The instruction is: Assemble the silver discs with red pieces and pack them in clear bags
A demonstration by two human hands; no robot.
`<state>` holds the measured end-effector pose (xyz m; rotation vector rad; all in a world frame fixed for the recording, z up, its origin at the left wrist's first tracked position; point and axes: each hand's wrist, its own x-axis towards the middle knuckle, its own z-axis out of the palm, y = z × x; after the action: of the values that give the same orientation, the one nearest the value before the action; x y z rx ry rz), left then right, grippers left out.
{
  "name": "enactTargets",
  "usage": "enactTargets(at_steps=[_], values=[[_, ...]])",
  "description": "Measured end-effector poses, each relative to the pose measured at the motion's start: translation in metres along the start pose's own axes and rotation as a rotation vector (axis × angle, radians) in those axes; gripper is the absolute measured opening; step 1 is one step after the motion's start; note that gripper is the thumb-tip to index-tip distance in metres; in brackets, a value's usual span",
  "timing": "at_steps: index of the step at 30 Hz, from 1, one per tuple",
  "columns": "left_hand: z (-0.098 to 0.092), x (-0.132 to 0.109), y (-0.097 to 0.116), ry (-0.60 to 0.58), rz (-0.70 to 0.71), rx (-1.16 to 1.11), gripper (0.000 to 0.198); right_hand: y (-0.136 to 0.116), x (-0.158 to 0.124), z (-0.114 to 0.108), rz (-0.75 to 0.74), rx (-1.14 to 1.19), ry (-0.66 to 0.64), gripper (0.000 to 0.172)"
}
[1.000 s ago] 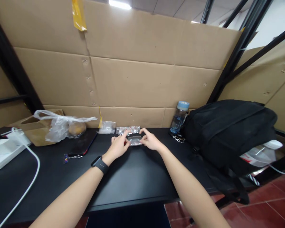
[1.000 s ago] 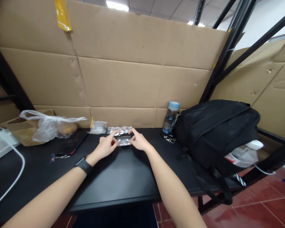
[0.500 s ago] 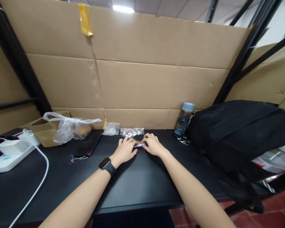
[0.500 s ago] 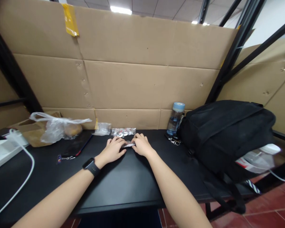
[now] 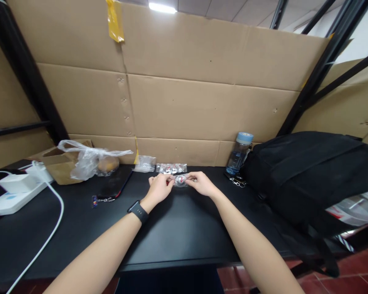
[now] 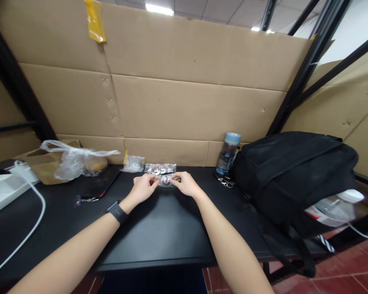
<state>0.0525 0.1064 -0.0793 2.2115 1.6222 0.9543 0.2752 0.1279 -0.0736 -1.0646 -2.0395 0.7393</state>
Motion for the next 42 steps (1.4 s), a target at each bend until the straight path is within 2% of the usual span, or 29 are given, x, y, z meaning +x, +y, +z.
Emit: enactTargets(at_steps=[5,9,13,15,18,22,24,26,28,29,32,37,42], values=[[-0.002,-0.003,0.003,0.013,0.039,0.013,0.018,0.002,0.002,0.004,0.026,-0.001,0.073,0.017],[-0.006,-0.003,0.000,0.031,0.114,0.110,0.032,0.008,0.007,0.003,0.055,-0.037,0.129,0.014],[-0.025,0.005,-0.020,0.092,0.170,0.256,0.031,0.017,0.020,0.003,0.202,-0.271,0.246,0.009],[-0.035,0.010,-0.035,0.058,0.167,0.254,0.028,0.022,0.027,0.005,0.271,-0.420,0.287,0.010],[-0.046,0.017,-0.057,-0.103,0.195,0.163,0.020,0.029,0.032,0.008,0.288,-0.555,0.308,0.016],[-0.049,0.018,-0.066,-0.198,0.246,0.081,0.014,0.040,0.026,-0.007,0.286,-0.620,0.389,0.033],[-0.047,0.017,-0.063,-0.212,0.323,0.078,0.020,0.046,0.018,-0.022,0.254,-0.585,0.321,0.031],[-0.043,0.016,-0.058,-0.223,0.404,0.106,0.027,0.050,0.008,-0.036,0.190,-0.512,0.121,0.032],[-0.037,0.014,-0.054,-0.228,0.429,0.154,0.022,0.052,0.001,-0.045,0.146,-0.459,-0.044,0.040],[-0.034,0.013,-0.052,-0.227,0.421,0.174,0.017,0.052,-0.002,-0.046,0.143,-0.454,-0.071,0.045],[-0.025,0.010,-0.047,-0.200,0.385,0.199,0.012,0.048,-0.004,-0.042,0.152,-0.470,-0.023,0.050],[-0.023,0.007,-0.037,-0.119,0.333,0.180,0.013,0.043,0.000,-0.034,0.140,-0.433,0.026,0.038],[-0.022,0.005,-0.026,-0.099,0.252,0.102,0.011,0.044,-0.001,-0.038,0.136,-0.398,0.020,0.037]])
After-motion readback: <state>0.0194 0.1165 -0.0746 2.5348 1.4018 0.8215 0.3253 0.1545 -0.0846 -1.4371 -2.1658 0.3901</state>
